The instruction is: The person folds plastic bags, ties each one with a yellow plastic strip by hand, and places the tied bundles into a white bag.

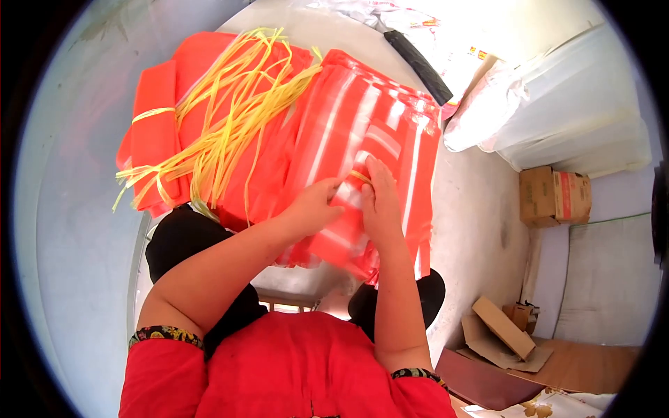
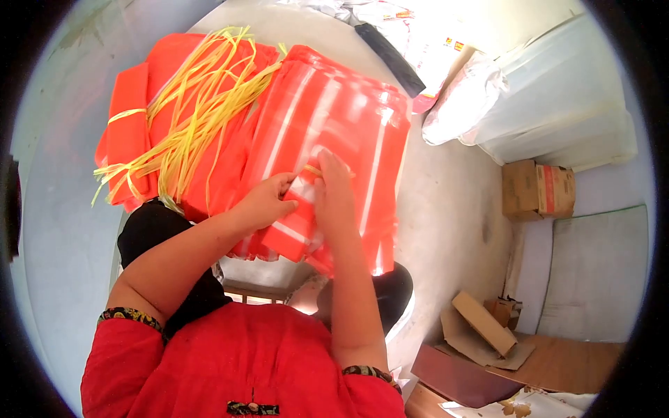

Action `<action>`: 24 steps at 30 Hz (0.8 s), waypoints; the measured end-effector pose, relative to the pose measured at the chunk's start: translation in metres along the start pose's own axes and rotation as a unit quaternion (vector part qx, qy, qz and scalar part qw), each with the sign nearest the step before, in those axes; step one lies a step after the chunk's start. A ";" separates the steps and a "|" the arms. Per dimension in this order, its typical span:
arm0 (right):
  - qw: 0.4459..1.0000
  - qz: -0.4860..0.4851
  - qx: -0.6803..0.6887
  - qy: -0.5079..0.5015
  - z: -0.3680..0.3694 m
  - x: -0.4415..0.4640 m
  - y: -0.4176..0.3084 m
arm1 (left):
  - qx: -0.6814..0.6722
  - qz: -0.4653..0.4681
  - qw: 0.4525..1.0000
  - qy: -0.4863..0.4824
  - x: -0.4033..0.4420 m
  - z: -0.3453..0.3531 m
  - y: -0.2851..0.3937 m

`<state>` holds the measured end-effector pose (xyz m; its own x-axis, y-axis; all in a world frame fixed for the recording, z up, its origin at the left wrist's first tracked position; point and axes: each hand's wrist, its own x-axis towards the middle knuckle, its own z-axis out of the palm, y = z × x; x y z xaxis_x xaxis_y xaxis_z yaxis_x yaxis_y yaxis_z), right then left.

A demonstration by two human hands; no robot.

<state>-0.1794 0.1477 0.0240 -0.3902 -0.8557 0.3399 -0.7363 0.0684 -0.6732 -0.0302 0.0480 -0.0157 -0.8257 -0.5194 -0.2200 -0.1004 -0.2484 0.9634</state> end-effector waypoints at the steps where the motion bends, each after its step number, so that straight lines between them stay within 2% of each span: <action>1: 0.999 -0.013 -0.030 -0.013 0.001 0.007 0.000 | -0.001 0.002 1.000 -0.003 0.003 -0.001 -0.006; 3: 0.994 -0.040 -0.090 -0.037 -0.005 0.026 0.002 | -0.005 0.001 1.000 -0.004 0.003 -0.001 -0.009; 6: 0.974 -0.145 -0.134 -0.112 -0.015 0.058 0.010 | -0.020 0.007 1.000 -0.002 -0.002 0.003 -0.005; 10: 0.964 -0.125 -0.167 -0.167 -0.023 0.092 0.009 | -0.027 0.030 0.999 -0.017 -0.003 0.004 -0.006; 14: 0.958 -0.152 -0.169 -0.176 -0.025 0.105 0.018 | 0.014 0.056 0.998 -0.011 0.001 0.005 -0.010; 16: 0.954 -0.167 -0.185 -0.169 -0.023 0.103 0.024 | 0.089 0.021 0.996 -0.014 -0.004 0.004 0.010; 19: 0.938 -0.123 -0.245 -0.210 -0.031 0.098 0.019 | 0.196 -0.015 0.980 -0.026 -0.013 0.000 0.041; 20: 0.942 -0.118 -0.247 -0.193 -0.033 0.095 0.022 | 0.230 -0.024 0.972 -0.033 -0.015 0.001 0.044; 22: 0.948 -0.111 -0.253 -0.156 -0.038 0.089 0.026 | 0.241 0.031 0.970 -0.007 -0.013 0.007 0.026; 24: 0.951 -0.151 -0.247 -0.110 -0.039 0.085 0.035 | 0.252 0.058 0.966 -0.003 -0.013 0.009 0.020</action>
<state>-0.2596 0.0974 0.0549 -0.0347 -0.9576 0.2860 -0.9875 -0.0113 -0.1574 -0.0267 0.0569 0.0076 -0.8502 -0.5154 -0.1072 -0.2643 0.2420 0.9336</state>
